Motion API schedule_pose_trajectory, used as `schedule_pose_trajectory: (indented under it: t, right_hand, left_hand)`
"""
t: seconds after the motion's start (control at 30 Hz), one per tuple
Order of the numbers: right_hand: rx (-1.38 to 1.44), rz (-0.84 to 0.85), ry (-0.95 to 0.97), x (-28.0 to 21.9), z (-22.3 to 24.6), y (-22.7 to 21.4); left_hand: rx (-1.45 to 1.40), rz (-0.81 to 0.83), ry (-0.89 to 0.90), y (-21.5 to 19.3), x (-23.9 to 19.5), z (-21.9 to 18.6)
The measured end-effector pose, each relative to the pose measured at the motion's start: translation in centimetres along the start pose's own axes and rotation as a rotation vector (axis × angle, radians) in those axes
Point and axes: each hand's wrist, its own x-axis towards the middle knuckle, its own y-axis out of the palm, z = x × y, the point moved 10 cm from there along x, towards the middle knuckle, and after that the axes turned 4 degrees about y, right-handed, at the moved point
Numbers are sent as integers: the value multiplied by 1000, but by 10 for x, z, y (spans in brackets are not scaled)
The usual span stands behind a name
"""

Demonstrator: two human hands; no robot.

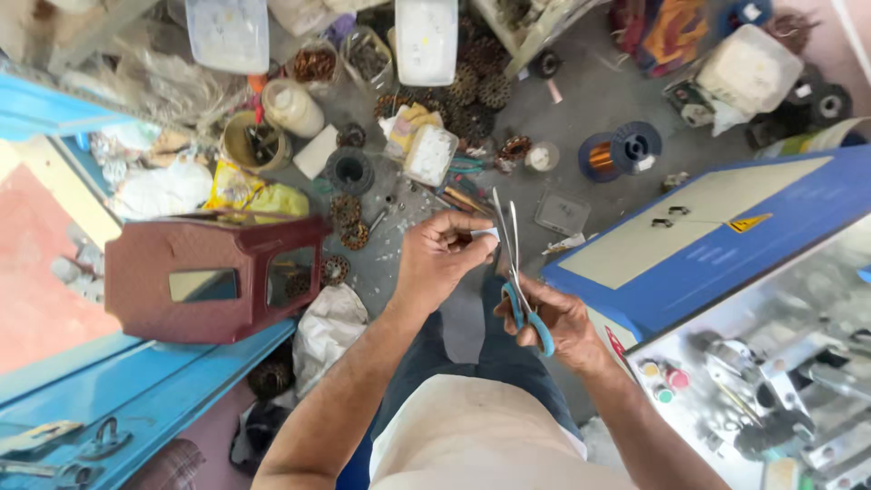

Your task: The person assembles components of a small electric fan motor, using scissors to trim materials and a small tool to adjust internal parts. The person places a metal casing over the central armature and secures it by hand.

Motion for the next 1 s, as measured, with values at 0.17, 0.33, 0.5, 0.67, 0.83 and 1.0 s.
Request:
schedule_pose_trajectory:
  t: [0.17, 0.33, 0.5, 0.67, 0.83, 1.0]
  right_hand:
    - [-78, -75, -260, -74, 24, 27]
    - [-22, -145, -424, -141, 34, 22]
    - [23, -216, -411, -194, 28, -6]
    - [-73, -396, -425, -253, 23, -51]
    - [-95, -415, -453, -303, 19, -86]
    - [-140, -416, -500, -339, 20, -109]
  left_hand:
    - [108, 134, -51, 65, -33, -17]
    - [140, 243, -20, 128, -63, -15]
    - [221, 321, 5, 187, -92, -4]
    - [295, 366, -23, 250, -120, 21]
    - [288, 410, -35, 304, -146, 48]
    - [284, 454, -51, 339, -163, 72]
